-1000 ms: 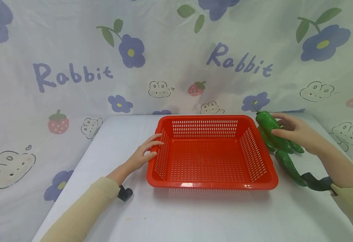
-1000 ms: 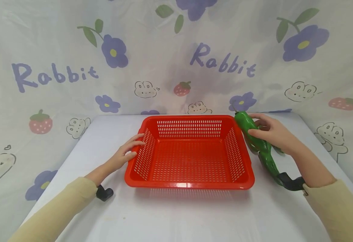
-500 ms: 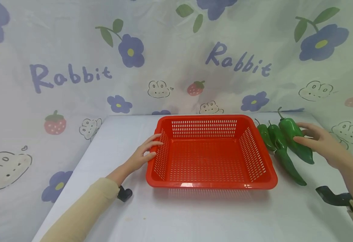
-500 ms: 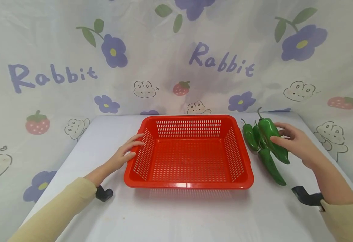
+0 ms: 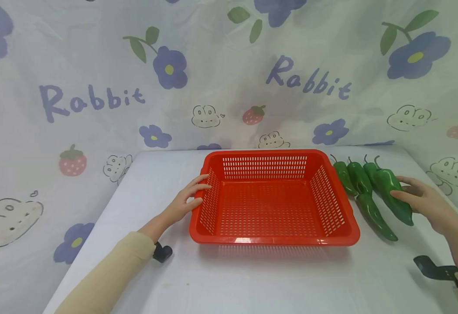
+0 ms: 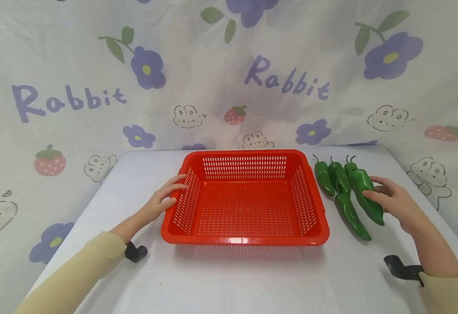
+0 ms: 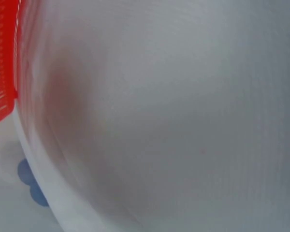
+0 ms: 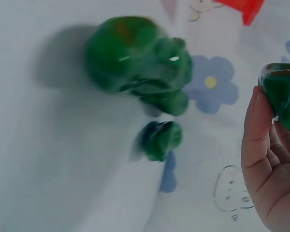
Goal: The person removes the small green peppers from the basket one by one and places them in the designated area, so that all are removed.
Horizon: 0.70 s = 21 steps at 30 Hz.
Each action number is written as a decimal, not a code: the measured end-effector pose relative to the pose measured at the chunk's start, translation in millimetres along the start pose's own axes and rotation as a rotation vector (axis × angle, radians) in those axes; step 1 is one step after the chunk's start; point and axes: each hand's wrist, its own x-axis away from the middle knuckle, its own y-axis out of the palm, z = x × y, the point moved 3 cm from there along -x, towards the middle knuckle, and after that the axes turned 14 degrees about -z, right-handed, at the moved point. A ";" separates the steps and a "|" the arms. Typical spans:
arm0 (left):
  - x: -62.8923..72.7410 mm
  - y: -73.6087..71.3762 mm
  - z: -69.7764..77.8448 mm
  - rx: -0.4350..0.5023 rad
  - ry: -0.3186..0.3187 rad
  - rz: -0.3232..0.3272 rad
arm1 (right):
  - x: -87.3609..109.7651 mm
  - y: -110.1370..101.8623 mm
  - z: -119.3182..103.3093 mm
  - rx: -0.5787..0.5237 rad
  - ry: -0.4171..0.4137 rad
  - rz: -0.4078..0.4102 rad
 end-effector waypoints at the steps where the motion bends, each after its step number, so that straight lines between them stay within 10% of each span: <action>1: 0.5 -0.2 0.2 -0.001 -0.001 0.001 | -3.6 -0.4 8.9 -0.008 0.011 -0.013; 12: 0.4 -0.7 0.3 0.002 -0.012 -0.002 | -33.1 5.9 101.2 -0.019 0.103 -0.047; 21: 1.2 -0.8 1.2 -0.010 -0.013 0.002 | -4.2 18.0 46.5 -0.030 0.163 -0.095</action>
